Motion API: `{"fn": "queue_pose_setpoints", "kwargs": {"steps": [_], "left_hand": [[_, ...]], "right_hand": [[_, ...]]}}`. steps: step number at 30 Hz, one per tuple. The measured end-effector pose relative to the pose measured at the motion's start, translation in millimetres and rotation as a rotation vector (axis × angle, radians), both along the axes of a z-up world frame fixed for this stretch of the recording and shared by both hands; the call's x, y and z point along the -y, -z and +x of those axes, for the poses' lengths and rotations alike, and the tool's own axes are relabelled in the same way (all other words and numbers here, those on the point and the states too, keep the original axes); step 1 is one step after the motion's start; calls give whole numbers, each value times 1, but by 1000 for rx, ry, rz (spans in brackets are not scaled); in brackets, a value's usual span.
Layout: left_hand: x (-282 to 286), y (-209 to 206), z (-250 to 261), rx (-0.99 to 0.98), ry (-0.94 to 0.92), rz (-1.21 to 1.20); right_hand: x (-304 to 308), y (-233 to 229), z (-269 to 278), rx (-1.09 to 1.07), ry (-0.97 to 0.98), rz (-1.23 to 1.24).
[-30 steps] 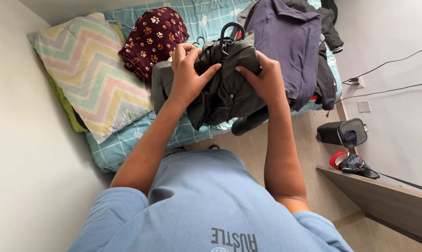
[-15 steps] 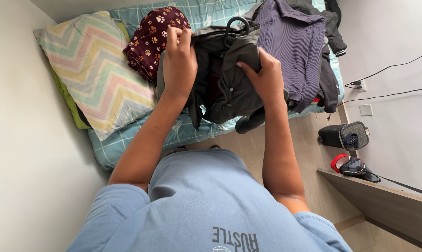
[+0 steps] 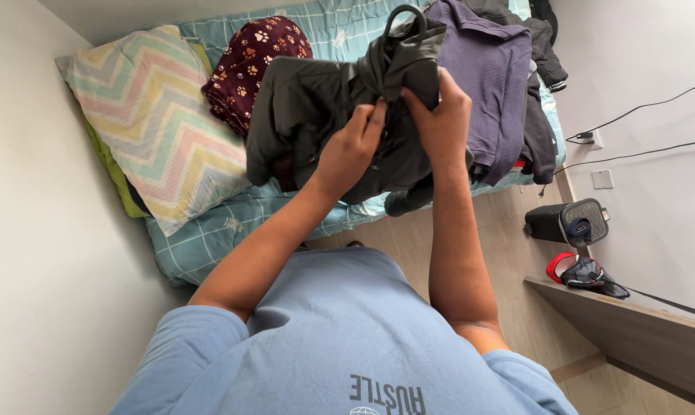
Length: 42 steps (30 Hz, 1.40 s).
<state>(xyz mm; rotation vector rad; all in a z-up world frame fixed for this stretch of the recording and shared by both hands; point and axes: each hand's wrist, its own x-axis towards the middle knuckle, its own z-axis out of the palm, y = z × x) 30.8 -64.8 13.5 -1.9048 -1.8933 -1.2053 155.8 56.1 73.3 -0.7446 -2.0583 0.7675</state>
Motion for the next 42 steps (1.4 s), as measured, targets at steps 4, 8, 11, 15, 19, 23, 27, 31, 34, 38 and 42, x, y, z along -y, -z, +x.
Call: {"fn": "queue_pose_setpoints", "kwargs": {"steps": [4,8,11,15,19,23,27,31,34,38,42], "left_hand": [[5,6,-15,-146,99,73],[11,5,-46,159,301,171],[9,4,-63,427,166,215],[-1,23,-88,598,128,59],[4,-29,-78,76,-20,215],[-10,0,-84,21,-27,8],[-22,19,-83,369,19,-464],[-24,8,-77,378,-101,-217],[-24,-5,-77,570,-141,-311],[-30,-9,-84,597,-212,-346],[-38,-5,-89,679,-160,-323]], "right_hand": [[-6,4,10,9,53,-70],[-19,11,23,-4,-37,-48],[-24,12,31,-14,-101,-112],[-28,6,35,16,-163,-200],[-35,7,36,-21,-212,-294],[-44,16,38,10,-303,-286],[-46,12,30,133,-251,-238],[-32,16,16,208,-53,120],[-13,48,9,101,295,474],[11,97,5,-135,256,158],[41,89,-17,-31,58,114]]}}
